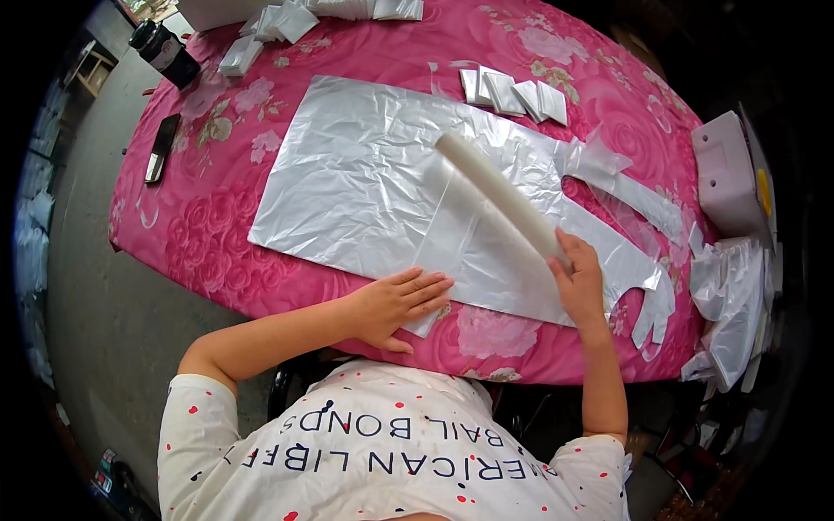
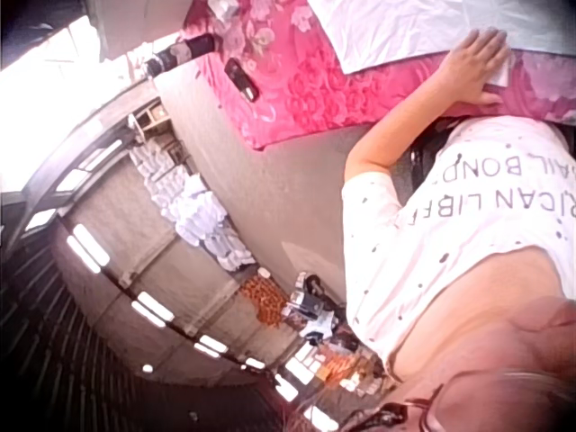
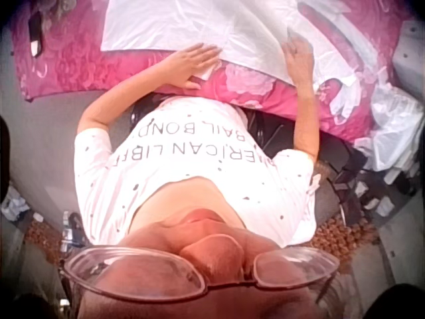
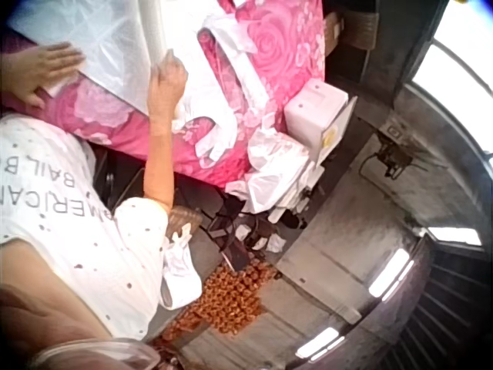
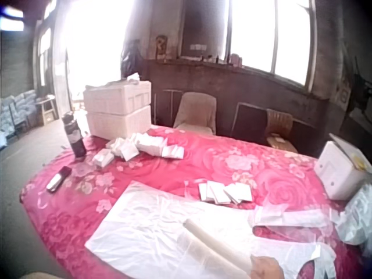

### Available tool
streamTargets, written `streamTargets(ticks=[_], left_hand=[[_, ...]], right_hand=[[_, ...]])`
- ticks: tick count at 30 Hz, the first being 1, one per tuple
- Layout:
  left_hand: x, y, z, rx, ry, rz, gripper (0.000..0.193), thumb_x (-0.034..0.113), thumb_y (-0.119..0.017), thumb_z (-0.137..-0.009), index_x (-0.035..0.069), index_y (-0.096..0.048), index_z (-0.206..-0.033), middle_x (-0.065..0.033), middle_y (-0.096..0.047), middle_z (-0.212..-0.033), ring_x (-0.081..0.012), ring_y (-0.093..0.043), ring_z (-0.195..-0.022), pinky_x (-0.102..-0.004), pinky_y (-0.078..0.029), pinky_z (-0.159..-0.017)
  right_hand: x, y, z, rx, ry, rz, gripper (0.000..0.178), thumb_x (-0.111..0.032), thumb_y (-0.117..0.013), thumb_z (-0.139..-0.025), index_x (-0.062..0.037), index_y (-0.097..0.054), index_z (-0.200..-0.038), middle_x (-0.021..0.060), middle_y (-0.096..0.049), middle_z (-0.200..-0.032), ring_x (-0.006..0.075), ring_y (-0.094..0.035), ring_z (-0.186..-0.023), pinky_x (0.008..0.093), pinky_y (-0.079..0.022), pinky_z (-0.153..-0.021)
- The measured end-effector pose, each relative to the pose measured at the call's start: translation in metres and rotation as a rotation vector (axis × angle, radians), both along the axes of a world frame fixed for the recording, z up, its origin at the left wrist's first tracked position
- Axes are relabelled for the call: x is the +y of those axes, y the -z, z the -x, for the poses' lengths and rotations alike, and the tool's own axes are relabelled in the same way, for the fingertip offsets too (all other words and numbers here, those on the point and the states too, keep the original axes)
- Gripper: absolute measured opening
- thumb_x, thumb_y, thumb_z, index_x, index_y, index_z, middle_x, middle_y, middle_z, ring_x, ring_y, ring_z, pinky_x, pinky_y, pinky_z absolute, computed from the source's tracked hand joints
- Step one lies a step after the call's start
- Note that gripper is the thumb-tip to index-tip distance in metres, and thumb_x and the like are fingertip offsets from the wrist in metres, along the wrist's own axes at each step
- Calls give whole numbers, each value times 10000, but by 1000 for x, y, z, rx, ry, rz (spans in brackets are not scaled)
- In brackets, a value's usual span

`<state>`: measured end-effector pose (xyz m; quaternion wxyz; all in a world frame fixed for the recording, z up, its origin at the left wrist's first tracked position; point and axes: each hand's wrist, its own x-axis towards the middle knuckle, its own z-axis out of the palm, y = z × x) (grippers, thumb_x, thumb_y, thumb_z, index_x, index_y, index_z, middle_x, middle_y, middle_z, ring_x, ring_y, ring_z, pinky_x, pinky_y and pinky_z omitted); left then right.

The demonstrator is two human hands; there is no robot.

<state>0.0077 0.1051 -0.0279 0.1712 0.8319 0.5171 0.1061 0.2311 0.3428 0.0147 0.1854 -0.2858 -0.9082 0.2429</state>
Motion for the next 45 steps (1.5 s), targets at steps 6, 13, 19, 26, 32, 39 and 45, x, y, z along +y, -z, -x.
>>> streamTargets(ticks=[6, 13, 19, 26, 32, 39, 45], left_hand=[[-13, 3, -43, -58, -148, -28, 857, 592, -498, -775, 32, -278, -1386, -193, -220, -1455, -306, -176, -1370, -471, -150, -1095], [-13, 4, -40, -61, -101, 42, 847, 569, -521, -774, 39, -283, -1391, -187, -186, -1472, -302, -150, -1379, -470, -132, -1102], [-17, -1, -4, -176, 160, -41, 566, 262, -584, -799, -10, -430, -1271, -167, -407, -1347, -301, -377, -1261, -418, -299, -1055], [-17, -1, 3, -164, 212, -347, 246, 98, -556, -780, -19, -578, -995, -127, -581, -1091, -272, -563, -1027, -362, -467, -898], [-15, -4, -2, -596, -71, -261, 400, 102, -658, -699, 22, -548, -1075, -119, -561, -1154, -291, -560, -1047, -378, -481, -877], [11, -2, 0, -166, -301, -201, 677, 175, -677, -634, 9, -450, -1250, -133, -494, -1266, -276, -459, -1191, -405, -383, -992], [17, 3, -1, -359, -490, -162, 542, 184, -620, -751, -11, -470, -1233, -154, -601, -1069, -304, -585, -983, -396, -441, -889]], right_hand=[[-60, 1, 49, -20, -335, -38, 452, -39, -667, -677, -82, -599, -1122, 78, -591, -1081, 280, -520, -1000, 383, -412, -878], [10, 30, 115, 112, -237, -244, 453, -29, -657, -693, -71, -588, -1138, 72, -588, -1106, 285, -511, -1031, 392, -393, -899], [24, 18, 138, 205, -234, -256, 422, 20, -618, -702, -53, -589, -1117, 119, -570, -1108, 309, -509, -1039, 398, -404, -916], [-57, 20, 72, -10, -627, 120, 427, 70, -554, -669, -28, -590, -1083, 129, -556, -1112, 307, -524, -1037, 367, -455, -870], [-71, 20, 65, 33, -571, 30, 410, 47, -579, -661, -29, -598, -1064, 113, -564, -1101, 305, -534, -1025, 374, -467, -850], [-79, 37, 61, 110, -485, -120, 309, 11, -595, -689, -24, -619, -995, 115, -586, -1020, 290, -560, -930, 364, -480, -784], [-77, 29, 62, 143, -326, 44, 214, -3, -612, -703, -54, -653, -908, 74, -627, -852, 254, -588, -760, 353, -482, -654]])
